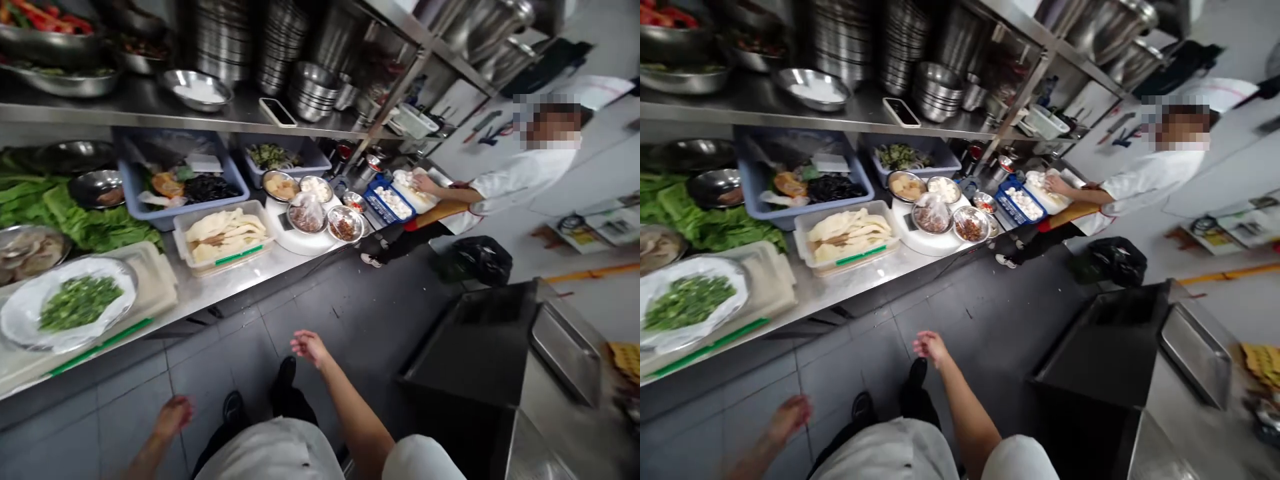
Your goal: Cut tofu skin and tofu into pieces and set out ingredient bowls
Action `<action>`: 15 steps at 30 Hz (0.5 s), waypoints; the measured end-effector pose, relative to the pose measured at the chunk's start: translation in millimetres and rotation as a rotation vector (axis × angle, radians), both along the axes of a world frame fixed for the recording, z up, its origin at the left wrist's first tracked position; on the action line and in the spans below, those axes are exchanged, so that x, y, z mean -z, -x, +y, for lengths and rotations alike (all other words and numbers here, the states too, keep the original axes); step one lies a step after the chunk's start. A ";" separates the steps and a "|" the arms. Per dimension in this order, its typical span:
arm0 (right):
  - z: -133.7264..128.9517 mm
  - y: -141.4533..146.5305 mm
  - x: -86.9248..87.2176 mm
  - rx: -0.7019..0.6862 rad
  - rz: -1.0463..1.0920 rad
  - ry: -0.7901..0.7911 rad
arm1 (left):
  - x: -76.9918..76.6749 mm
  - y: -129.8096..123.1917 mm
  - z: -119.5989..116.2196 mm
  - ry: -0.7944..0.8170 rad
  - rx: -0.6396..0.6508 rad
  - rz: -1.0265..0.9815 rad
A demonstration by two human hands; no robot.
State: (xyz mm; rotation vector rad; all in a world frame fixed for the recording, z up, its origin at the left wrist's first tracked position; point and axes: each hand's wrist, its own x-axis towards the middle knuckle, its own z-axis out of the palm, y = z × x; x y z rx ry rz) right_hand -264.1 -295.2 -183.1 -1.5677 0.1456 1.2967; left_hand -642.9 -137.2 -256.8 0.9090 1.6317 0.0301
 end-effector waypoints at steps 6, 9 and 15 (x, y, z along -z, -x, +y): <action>-41.1 -134.4 -29.6 0.233 -0.102 -0.108 | -61.7 -194.4 5.0 -0.053 0.189 -0.344; -3.3 -233.9 -41.1 0.280 -0.163 -0.215 | -117.9 -328.6 58.0 -0.197 0.243 -0.564; 101.7 -378.0 -69.6 0.357 -0.230 -0.366 | -179.6 -521.9 147.0 -0.315 -0.094 -0.531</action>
